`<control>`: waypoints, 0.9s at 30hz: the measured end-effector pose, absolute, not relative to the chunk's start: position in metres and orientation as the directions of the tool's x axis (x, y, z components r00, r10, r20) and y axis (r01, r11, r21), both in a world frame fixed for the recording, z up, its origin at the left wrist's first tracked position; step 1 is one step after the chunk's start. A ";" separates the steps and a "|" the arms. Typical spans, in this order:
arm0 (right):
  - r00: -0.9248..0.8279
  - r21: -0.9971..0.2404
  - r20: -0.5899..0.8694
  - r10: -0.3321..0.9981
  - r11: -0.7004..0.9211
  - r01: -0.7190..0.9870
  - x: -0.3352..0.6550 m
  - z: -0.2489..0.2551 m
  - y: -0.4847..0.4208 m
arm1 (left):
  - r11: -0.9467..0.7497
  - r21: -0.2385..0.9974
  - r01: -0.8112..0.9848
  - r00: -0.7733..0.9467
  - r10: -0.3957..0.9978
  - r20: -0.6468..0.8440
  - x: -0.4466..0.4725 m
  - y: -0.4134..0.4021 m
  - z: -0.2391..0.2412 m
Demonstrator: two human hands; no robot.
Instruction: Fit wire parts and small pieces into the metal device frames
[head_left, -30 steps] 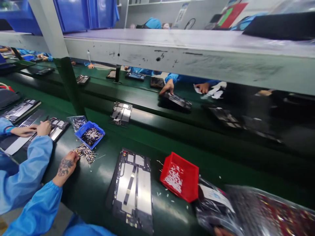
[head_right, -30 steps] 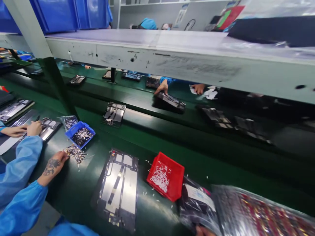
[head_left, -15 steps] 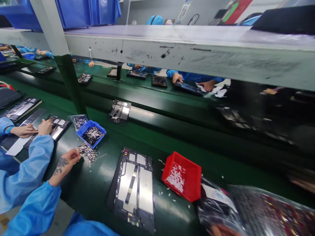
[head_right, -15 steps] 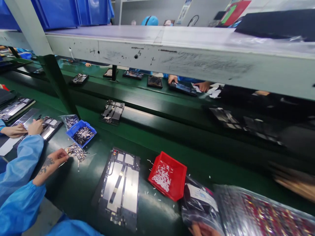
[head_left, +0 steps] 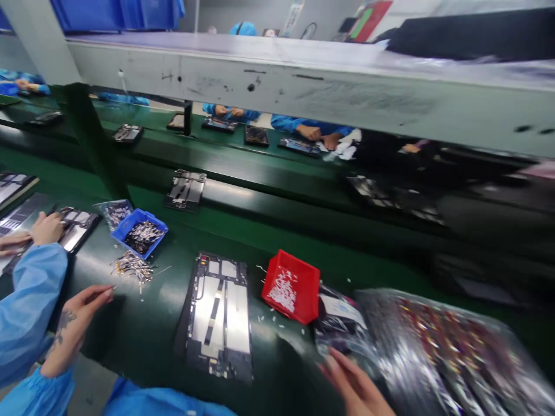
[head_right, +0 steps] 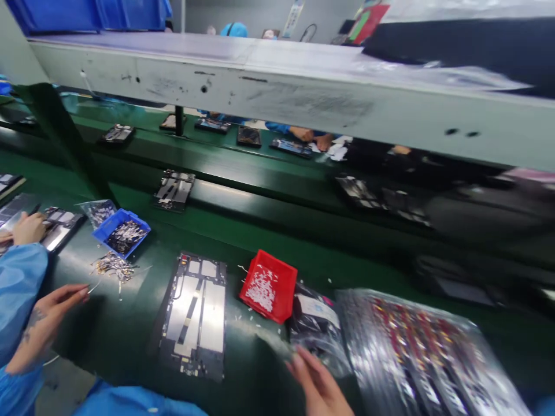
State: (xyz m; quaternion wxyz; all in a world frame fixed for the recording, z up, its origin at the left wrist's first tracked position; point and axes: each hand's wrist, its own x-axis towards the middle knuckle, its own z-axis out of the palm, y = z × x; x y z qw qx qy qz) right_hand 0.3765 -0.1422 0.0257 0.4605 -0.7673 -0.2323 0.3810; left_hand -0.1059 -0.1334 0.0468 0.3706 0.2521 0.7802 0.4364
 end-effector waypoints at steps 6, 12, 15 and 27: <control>0.186 -0.853 -0.467 0.864 -0.385 -0.353 0.286 0.066 -0.132 | 0.472 0.831 -0.293 -0.349 0.757 -0.553 -0.037 -0.121 0.048; -0.001 -0.870 -0.370 0.929 -0.348 -0.350 0.257 0.075 -0.128 | 0.551 0.757 -0.351 0.091 0.825 -0.558 0.033 -0.109 0.062; -0.014 -0.886 -0.342 0.940 -0.328 -0.329 0.254 0.075 -0.128 | 0.568 0.740 -0.360 0.188 0.821 -0.539 0.052 -0.105 0.067; -0.020 -0.987 -0.136 0.990 -0.138 -0.087 0.249 0.069 -0.123 | 0.545 0.785 -0.294 0.234 0.838 -0.494 0.098 -0.098 0.080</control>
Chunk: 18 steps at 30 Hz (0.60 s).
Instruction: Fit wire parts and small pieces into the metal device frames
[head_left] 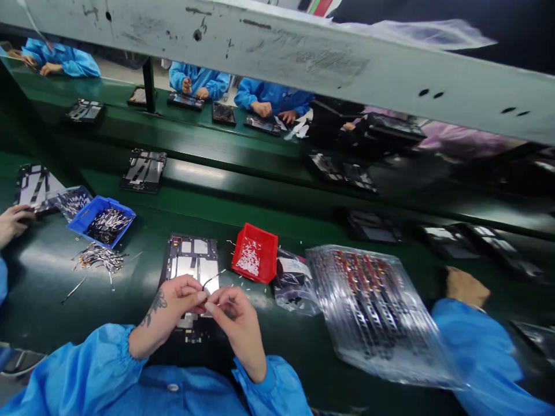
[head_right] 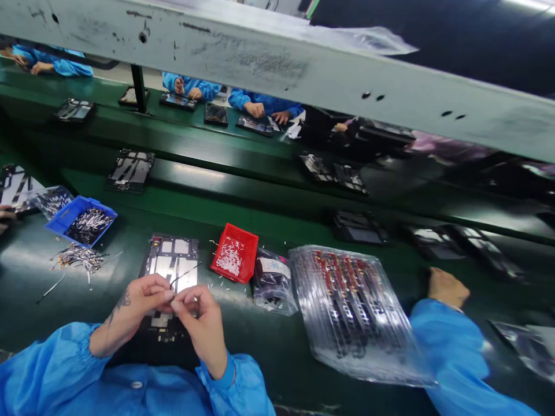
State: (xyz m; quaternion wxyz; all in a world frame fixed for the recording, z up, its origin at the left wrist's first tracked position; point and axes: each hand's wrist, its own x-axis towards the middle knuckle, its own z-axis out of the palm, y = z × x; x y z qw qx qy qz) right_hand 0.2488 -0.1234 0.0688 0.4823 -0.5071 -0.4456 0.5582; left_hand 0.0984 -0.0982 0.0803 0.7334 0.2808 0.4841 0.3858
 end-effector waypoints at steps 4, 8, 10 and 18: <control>0.012 -0.990 0.034 0.999 0.032 0.136 0.249 0.070 -0.122 | 0.553 0.793 -0.254 0.289 0.826 -0.484 0.095 -0.096 0.081; -0.008 -0.961 0.119 0.993 0.117 0.249 0.251 0.069 -0.122 | 0.472 0.870 -0.143 0.280 0.862 -0.422 0.090 -0.097 0.078; -0.022 -0.954 0.126 0.992 0.127 0.273 0.251 0.069 -0.121 | 0.399 0.915 -0.057 0.245 0.894 -0.374 0.090 -0.098 0.077; -0.059 -0.934 0.124 0.991 0.136 0.331 0.251 0.073 -0.117 | 0.228 0.966 0.126 0.211 0.945 -0.250 0.092 -0.099 0.080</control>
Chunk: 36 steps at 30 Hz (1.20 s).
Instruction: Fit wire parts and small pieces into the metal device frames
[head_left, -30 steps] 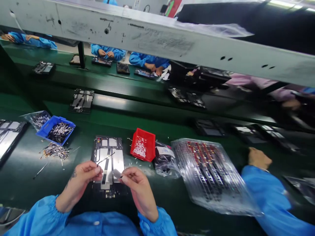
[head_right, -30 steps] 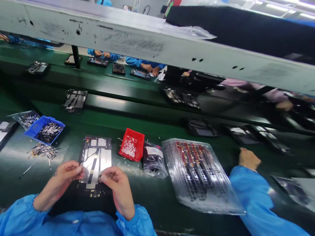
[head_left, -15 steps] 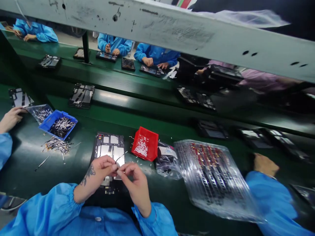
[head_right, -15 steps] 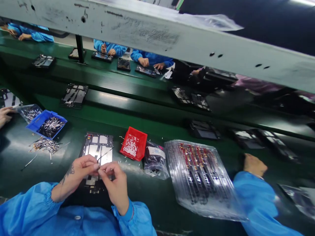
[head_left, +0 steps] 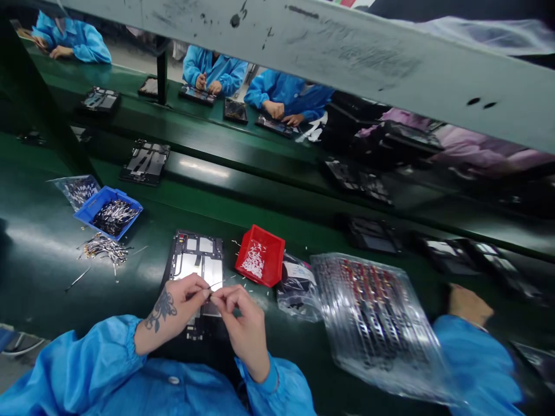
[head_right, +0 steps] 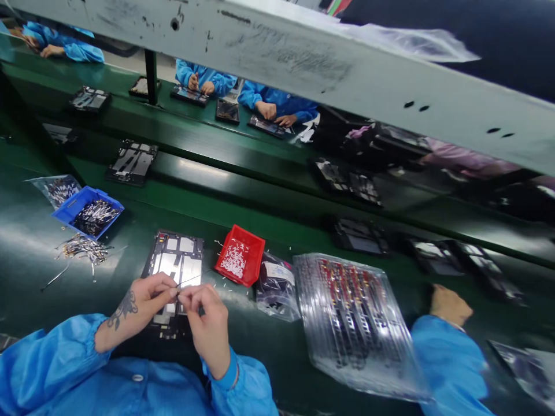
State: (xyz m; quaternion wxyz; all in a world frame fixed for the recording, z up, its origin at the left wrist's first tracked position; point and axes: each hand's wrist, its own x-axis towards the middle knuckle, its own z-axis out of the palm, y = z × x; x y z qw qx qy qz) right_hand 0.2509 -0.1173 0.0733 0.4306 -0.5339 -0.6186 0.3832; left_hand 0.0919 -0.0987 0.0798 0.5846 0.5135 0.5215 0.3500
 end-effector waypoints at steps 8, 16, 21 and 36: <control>-0.042 -0.910 0.117 0.992 0.124 0.396 0.250 0.071 -0.116 | 0.189 0.970 0.154 0.227 0.949 -0.220 0.090 -0.097 0.081; -0.145 -0.945 -0.323 0.935 -0.328 -0.012 0.261 0.070 -0.098 | 0.348 0.934 -0.077 0.312 0.898 -0.309 0.091 -0.096 0.072; -0.163 -0.939 -0.314 0.935 -0.331 -0.089 0.266 0.068 -0.094 | 0.390 0.910 -0.145 0.326 0.886 -0.328 0.096 -0.092 0.063; -0.078 -0.974 -0.183 0.980 -0.192 -0.120 0.310 0.122 -0.082 | 0.528 0.785 -0.324 0.476 0.808 -0.347 0.130 -0.079 0.094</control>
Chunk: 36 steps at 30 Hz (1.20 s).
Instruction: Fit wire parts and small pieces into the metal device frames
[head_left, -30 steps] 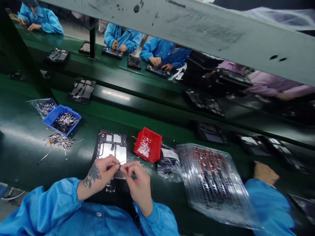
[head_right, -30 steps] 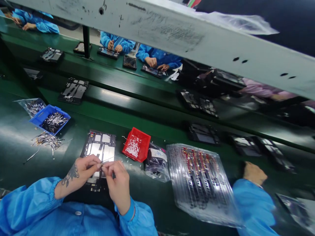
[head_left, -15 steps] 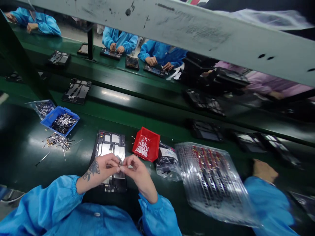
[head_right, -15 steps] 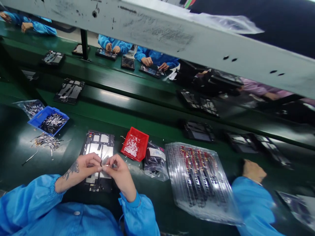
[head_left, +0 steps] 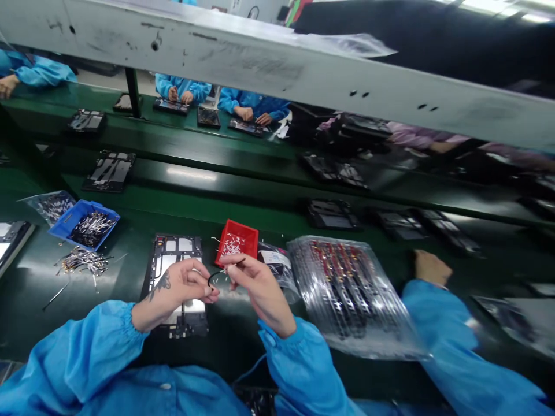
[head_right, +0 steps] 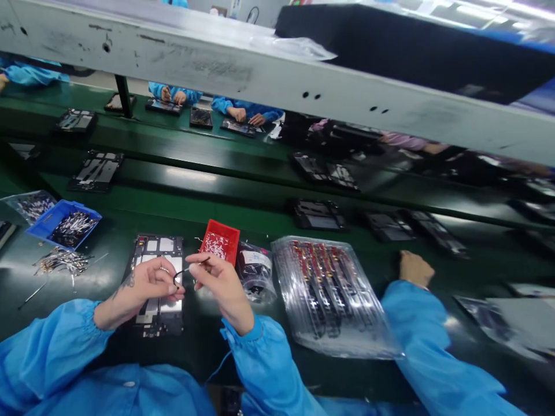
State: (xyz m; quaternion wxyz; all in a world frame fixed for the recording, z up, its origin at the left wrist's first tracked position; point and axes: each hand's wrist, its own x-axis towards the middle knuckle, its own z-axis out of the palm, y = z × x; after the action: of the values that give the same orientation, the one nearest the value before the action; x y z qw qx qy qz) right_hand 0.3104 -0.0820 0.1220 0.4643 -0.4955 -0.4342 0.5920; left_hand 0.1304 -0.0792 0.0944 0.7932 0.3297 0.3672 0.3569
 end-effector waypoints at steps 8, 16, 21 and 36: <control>0.106 -0.995 -0.096 0.990 -0.093 -0.026 0.349 0.108 -0.053 | 0.403 0.889 -0.219 0.549 0.804 -0.229 0.173 -0.051 0.080; 0.156 -0.999 -0.018 0.988 -0.023 0.032 0.365 0.077 -0.037 | 0.132 0.991 -0.014 0.406 0.907 -0.115 0.206 -0.013 0.069; 0.192 -0.990 0.062 0.980 0.037 0.133 0.363 0.068 -0.037 | 0.151 0.988 0.014 0.404 0.904 -0.144 0.207 -0.008 0.067; -0.327 -0.093 0.558 0.763 0.448 0.889 0.360 0.054 -0.049 | -0.077 0.975 0.210 0.321 0.947 0.006 0.207 -0.002 0.056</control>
State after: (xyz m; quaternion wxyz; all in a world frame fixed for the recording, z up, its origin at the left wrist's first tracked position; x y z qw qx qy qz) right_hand 0.3597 -0.0485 0.0537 0.2725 -0.5123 -0.8062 -0.1154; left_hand 0.2074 -0.0023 0.0561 0.5051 0.6366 0.4544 0.3649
